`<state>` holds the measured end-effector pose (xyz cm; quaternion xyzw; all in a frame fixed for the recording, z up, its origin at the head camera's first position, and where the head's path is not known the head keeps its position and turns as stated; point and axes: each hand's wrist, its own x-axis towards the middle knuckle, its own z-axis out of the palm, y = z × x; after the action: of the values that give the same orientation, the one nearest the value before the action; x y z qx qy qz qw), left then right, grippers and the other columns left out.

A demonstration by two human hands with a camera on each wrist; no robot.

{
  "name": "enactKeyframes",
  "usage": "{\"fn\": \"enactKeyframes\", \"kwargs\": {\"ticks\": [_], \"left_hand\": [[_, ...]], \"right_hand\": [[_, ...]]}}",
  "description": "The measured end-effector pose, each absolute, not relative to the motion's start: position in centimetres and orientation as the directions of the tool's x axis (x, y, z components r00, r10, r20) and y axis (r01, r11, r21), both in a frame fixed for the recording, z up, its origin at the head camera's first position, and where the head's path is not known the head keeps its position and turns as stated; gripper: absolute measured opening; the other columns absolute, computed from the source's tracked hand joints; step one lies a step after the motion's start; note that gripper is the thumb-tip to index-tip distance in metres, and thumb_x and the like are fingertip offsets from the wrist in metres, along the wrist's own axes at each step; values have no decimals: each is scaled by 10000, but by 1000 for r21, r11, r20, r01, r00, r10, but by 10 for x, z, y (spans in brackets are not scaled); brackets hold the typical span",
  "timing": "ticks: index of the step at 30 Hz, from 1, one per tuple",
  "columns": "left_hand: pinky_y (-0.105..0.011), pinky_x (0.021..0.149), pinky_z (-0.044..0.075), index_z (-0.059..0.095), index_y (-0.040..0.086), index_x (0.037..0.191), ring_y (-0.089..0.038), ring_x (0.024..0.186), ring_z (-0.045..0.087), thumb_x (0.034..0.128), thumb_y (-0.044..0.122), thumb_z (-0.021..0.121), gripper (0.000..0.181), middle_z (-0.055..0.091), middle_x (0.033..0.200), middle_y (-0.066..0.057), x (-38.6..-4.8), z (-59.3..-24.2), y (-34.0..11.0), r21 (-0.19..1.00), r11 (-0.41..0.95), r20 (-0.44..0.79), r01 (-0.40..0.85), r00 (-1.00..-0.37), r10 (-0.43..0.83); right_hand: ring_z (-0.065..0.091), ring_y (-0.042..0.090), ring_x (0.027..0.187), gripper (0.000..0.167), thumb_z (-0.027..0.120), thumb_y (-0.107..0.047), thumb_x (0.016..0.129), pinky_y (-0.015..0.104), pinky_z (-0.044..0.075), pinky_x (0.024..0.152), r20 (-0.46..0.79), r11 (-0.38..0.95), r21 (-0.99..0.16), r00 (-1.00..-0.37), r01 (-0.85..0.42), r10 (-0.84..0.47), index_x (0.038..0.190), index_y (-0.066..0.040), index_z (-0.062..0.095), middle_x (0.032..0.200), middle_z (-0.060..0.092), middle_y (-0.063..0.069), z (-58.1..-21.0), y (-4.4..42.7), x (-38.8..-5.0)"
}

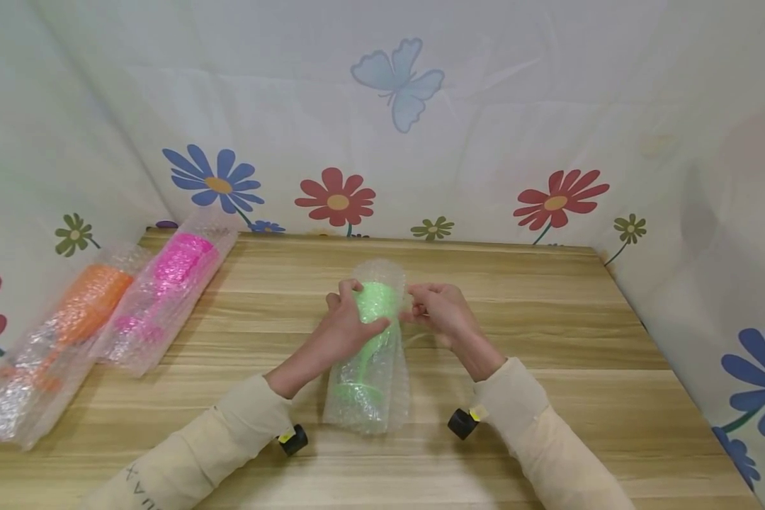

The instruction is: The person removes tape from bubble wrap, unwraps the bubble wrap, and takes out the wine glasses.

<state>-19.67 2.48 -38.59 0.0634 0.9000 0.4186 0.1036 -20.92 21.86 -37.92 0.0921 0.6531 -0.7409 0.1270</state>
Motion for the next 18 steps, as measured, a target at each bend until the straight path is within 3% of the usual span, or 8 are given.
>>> {"fn": "enactKeyframes", "kwargs": {"ticks": [9,18], "left_hand": [[-323,577,451,275,122,1424,-272,710,574,948,402,754,732,384,1199,-240,-197,-386,24,759,650,-127,39,-970,206],[-331,579,458,279,127,1422,-272,701,572,949,402,751,722,389,1181,-236,-197,-389,25,758,650,-116,50,-971,210]], "right_hand": [[512,119,710,178,486,-82,1088,464,527,999,-303,-203,-931,-952,303,-32,1120,79,554,785,494,51,-380,220,-208],[474,142,740,252,346,-3,1035,478,516,1019,-327,-214,-923,-945,321,-8,1217,69,506,846,468,69,-382,218,-206]]}}
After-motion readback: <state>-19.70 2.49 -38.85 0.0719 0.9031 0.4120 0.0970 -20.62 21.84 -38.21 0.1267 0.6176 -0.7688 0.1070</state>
